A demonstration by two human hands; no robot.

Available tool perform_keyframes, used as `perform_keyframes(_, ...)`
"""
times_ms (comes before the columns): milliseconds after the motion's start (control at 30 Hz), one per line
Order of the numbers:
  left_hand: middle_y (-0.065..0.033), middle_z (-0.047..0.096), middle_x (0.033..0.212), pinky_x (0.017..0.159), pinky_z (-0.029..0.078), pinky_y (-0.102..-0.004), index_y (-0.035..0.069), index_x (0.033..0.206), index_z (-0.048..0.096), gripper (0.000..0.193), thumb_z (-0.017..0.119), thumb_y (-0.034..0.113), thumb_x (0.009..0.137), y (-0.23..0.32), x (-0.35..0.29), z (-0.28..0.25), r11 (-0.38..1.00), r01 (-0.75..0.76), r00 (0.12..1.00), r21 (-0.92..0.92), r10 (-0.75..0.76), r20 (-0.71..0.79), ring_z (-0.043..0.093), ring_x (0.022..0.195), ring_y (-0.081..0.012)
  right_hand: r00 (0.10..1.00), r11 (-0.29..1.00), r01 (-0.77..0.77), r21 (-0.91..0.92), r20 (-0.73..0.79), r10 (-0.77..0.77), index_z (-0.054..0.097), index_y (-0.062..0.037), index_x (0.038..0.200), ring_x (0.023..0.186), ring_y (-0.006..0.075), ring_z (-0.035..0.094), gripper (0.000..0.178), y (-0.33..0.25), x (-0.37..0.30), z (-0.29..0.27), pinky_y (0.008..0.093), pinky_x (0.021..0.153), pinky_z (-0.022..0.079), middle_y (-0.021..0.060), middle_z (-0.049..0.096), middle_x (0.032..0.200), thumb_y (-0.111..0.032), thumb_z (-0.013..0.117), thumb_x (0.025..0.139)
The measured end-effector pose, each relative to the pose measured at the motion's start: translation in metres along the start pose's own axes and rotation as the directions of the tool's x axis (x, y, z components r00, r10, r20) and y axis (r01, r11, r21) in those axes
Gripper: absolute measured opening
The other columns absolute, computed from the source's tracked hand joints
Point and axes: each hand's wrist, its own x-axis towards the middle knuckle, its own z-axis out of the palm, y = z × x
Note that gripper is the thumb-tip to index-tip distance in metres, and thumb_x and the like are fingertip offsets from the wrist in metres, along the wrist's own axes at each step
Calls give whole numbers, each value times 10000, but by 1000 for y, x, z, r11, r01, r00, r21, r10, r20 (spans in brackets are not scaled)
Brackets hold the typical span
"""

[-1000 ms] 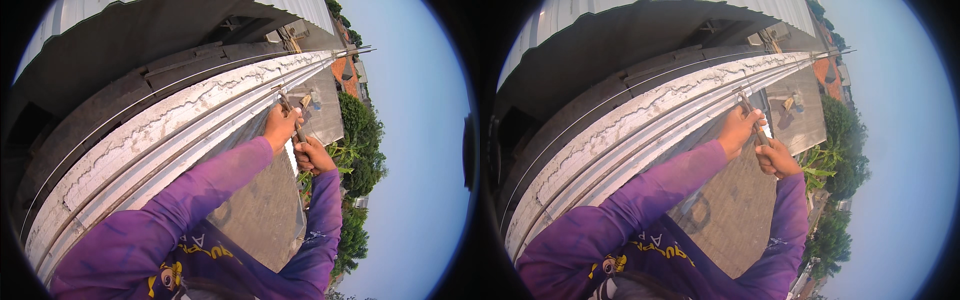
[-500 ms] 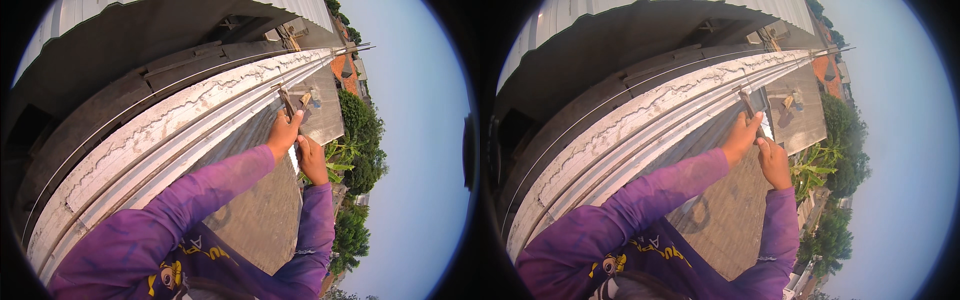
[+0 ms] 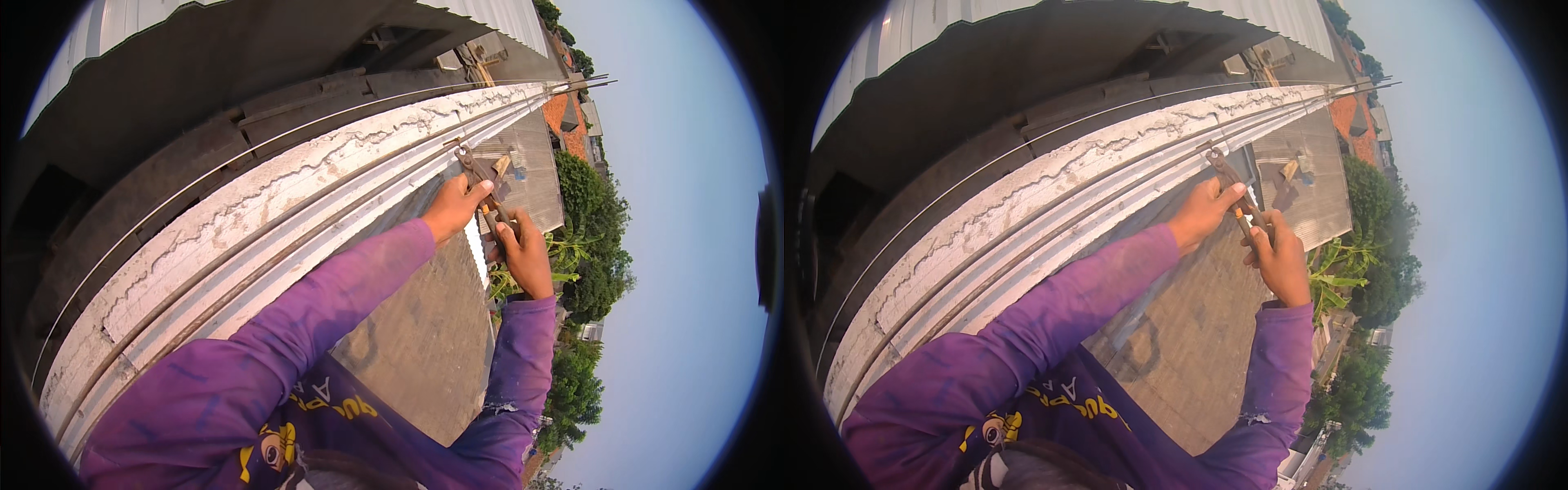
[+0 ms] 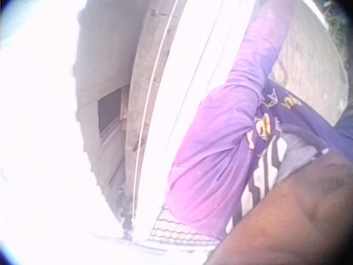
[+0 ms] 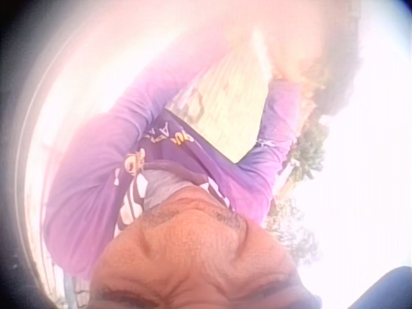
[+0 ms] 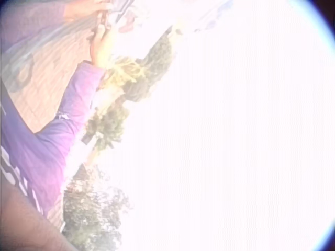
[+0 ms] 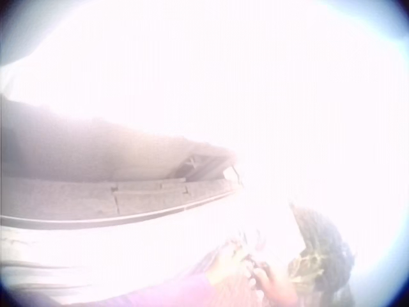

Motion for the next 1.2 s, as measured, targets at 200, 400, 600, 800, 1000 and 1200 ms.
perform_keyframes(200,-91,702,1082,972,486,-395,36,1163,646,345,553,363,1104,7,-3,-10,998,-17,992,-62,24,122,649,1023,-190,995,988,2,156,97,-17,552,8,1215,734,187,748,188,-1,2,0,317,650,568,149,751,913,-105,522,1068)
perform_keyframes(400,-63,703,982,862,517,-352,41,1068,658,317,586,349,1088,18,-11,-7,995,9,999,-99,-4,53,657,911,-151,994,985,3,175,106,-22,529,-13,1228,757,182,740,187,-1,1,1,326,654,580,127,720,903,-124,509,1078)
perform_keyframes(600,-57,711,999,836,539,-329,32,1108,650,324,586,349,1091,13,-5,-2,987,5,999,-158,0,32,678,894,-137,999,1000,14,1,38,-14,536,-57,1196,596,140,624,171,-4,2,4,330,544,512,53,669,775,-185,521,1084)
perform_keyframes(800,-124,714,1220,1076,501,-432,32,1300,600,430,549,409,1099,22,0,-25,998,68,986,8,-68,151,672,1177,-222,999,994,48,99,-10,-48,564,-75,1204,501,111,555,187,-3,-4,22,284,443,402,27,596,655,-209,499,1091)
perform_keyframes(1000,-137,710,1234,1082,500,-428,1,1344,587,457,548,384,1100,35,5,-26,986,154,957,57,-164,240,670,1193,-233,912,656,-319,684,410,16,547,-70,1360,447,113,495,349,31,10,3,254,403,378,66,588,695,-309,525,1106)
perform_keyframes(1200,-157,688,1286,1064,496,-439,18,1357,584,448,558,380,1093,23,6,-23,983,173,965,-67,-155,213,670,1185,-245,970,883,-167,438,234,68,549,-70,1270,558,130,629,237,23,15,6,254,514,517,81,670,822,-243,508,1113)
